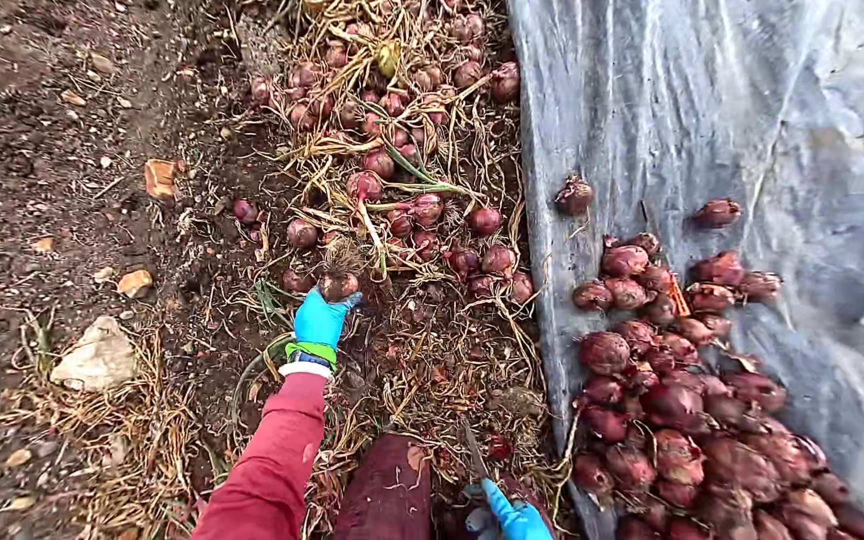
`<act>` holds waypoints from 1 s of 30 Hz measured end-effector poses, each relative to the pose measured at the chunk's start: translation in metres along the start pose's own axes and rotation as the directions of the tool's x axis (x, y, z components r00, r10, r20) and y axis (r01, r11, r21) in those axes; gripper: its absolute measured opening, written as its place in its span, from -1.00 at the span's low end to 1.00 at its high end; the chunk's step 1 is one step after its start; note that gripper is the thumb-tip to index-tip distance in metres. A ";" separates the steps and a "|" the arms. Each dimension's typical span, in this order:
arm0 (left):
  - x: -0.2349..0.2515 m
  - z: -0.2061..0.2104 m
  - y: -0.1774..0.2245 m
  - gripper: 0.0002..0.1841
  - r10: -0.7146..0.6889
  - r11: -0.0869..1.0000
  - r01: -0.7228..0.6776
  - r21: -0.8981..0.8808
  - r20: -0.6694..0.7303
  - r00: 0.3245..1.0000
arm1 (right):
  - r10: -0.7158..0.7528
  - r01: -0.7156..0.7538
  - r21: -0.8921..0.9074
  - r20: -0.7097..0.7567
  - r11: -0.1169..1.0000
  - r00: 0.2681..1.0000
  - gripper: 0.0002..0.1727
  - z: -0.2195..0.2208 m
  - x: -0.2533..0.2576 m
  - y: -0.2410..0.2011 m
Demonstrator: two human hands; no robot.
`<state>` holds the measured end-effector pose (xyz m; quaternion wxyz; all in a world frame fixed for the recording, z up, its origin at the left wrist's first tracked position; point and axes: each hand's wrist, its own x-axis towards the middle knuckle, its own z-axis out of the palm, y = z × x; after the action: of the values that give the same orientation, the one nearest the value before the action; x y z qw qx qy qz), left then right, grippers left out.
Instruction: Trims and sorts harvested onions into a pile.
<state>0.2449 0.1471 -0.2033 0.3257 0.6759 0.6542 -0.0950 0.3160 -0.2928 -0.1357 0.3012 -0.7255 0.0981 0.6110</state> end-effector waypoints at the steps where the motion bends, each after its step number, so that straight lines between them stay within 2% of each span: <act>1: -0.004 0.008 -0.009 -0.09 -0.045 0.999 0.045 -0.027 -0.002 0.999 | 0.011 -0.011 -0.041 -0.002 0.999 1.000 -0.35 0.003 0.001 0.000; 2: -0.008 0.026 -0.026 -0.09 -0.048 0.998 0.045 0.037 0.069 0.996 | 0.020 -0.019 -0.081 0.007 0.997 1.000 -0.35 0.006 0.002 0.001; 3: -0.012 0.044 -0.047 -0.11 -0.029 0.983 -0.008 0.184 0.197 0.980 | 0.021 -0.019 -0.112 0.013 0.993 1.000 -0.35 0.010 -0.001 0.003; 4: -0.019 0.054 -0.064 -0.15 -0.028 0.945 -0.072 0.319 0.298 0.954 | 0.007 -0.004 -0.134 0.018 0.991 1.000 -0.37 0.014 -0.008 0.005; 5: -0.027 0.052 -0.070 -0.20 -0.021 0.906 -0.126 0.405 0.341 0.940 | -0.031 0.033 -0.135 0.019 0.990 0.999 -0.40 0.015 -0.017 0.005; 7: -0.047 0.020 -0.056 -0.24 0.077 0.894 -0.218 0.390 0.346 0.935 | -0.142 0.143 -0.059 0.020 0.988 0.990 -0.40 0.016 -0.026 0.006; 10: -0.102 -0.040 -0.040 -0.33 0.338 0.850 -0.439 0.290 0.338 0.878 | -0.224 0.215 0.114 0.067 0.970 0.972 -0.14 0.027 -0.023 0.021; 12: -0.154 -0.072 -0.028 -0.30 0.534 0.749 -0.612 0.254 0.316 0.784 | -0.321 0.299 0.148 0.148 0.943 0.936 -0.04 0.040 -0.018 0.015; 15: -0.228 -0.098 -0.031 -0.22 0.747 0.491 -0.821 0.290 0.344 0.568 | -0.570 0.571 0.109 0.335 0.814 0.750 0.05 0.058 -0.045 -0.014; 17: -0.267 -0.110 -0.038 -0.20 0.774 0.375 -0.890 0.258 0.441 0.454 | -0.688 0.705 0.088 0.335 0.703 0.644 -0.01 0.065 -0.073 -0.032; 19: -0.288 -0.120 -0.044 -0.23 0.756 0.350 -0.933 0.083 0.563 0.334 | -0.778 0.801 0.075 0.310 0.594 0.547 -0.20 0.066 -0.094 -0.040; 21: -0.293 -0.124 -0.050 -0.29 0.751 0.377 -0.907 -0.186 0.635 0.182 | -0.828 0.863 0.013 0.290 0.505 0.480 -0.33 0.059 -0.110 -0.044; 23: -0.292 -0.119 -0.052 -0.21 0.736 0.494 -0.760 -0.422 0.668 0.108 | -0.856 0.893 0.000 0.285 0.450 0.431 -0.38 0.047 -0.108 -0.051; 26: -0.283 -0.103 -0.049 -0.10 0.675 0.667 -0.526 -0.528 0.727 0.127 | -0.846 0.868 0.079 0.280 0.491 0.453 -0.46 0.040 -0.097 -0.057; 28: -0.274 -0.089 -0.045 -0.14 0.627 0.736 -0.422 -0.530 0.769 0.128 | -0.868 0.898 0.037 0.276 0.438 0.412 -0.45 0.038 -0.097 -0.059; 30: -0.267 -0.078 -0.042 -0.17 0.618 0.770 -0.268 -0.579 0.781 0.088 | -0.907 0.933 0.045 0.256 0.357 0.335 -0.42 0.037 -0.086 -0.063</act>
<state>0.1483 -0.0314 -0.0085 0.7566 0.5846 0.0840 -0.2807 0.2975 -0.2410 -0.0370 0.5621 -0.5906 -0.3988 0.4198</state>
